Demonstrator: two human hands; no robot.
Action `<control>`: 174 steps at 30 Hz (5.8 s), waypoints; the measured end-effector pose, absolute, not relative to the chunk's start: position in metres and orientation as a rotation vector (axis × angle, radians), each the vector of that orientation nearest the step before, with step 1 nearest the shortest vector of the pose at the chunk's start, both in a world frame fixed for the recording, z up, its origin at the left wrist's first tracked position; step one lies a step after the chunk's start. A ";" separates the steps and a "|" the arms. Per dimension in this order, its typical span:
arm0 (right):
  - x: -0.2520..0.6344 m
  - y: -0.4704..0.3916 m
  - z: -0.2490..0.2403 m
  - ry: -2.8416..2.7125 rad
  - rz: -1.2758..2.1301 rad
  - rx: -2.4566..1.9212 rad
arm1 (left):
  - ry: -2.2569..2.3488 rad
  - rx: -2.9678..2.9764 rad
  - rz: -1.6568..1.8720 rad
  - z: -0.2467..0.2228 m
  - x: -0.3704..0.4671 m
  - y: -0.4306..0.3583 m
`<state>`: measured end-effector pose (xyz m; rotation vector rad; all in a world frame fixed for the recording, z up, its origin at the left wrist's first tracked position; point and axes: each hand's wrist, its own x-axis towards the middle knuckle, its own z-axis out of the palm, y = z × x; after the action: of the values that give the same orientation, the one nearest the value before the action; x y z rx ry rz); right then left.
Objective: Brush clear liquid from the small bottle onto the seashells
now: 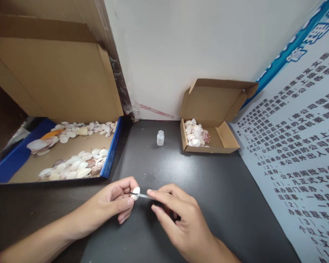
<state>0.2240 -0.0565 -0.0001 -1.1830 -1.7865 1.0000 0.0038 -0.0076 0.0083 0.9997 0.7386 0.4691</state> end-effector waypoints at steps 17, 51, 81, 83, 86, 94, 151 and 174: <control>0.225 -0.064 0.000 -1.548 1.293 -1.365 | 0.750 1.084 0.517 0.008 0.005 -0.013; 0.211 -0.055 0.007 -1.167 1.680 -1.309 | 0.757 1.052 0.496 0.008 0.011 -0.020; 0.225 -0.058 0.004 -1.514 0.952 -1.353 | 0.776 1.091 0.500 0.006 0.006 -0.016; 0.226 -0.058 0.004 -1.519 0.978 -1.335 | 0.772 1.095 0.491 0.007 0.005 -0.016; 0.226 -0.056 0.004 -1.547 0.949 -1.359 | 0.767 1.107 0.487 0.008 0.005 -0.016; 0.227 -0.060 0.002 -1.481 1.009 -1.326 | 0.752 1.099 0.489 0.007 0.004 -0.015; 0.228 -0.063 0.005 -1.550 0.915 -1.346 | 0.764 1.094 0.473 0.009 0.005 -0.014; 0.228 -0.065 0.003 -1.598 0.944 -1.296 | 0.767 1.101 0.452 0.009 0.003 -0.014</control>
<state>0.2276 -0.0651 0.0028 -1.2962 -1.5982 0.9438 0.0034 -0.0139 0.0090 1.1007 0.7673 0.4519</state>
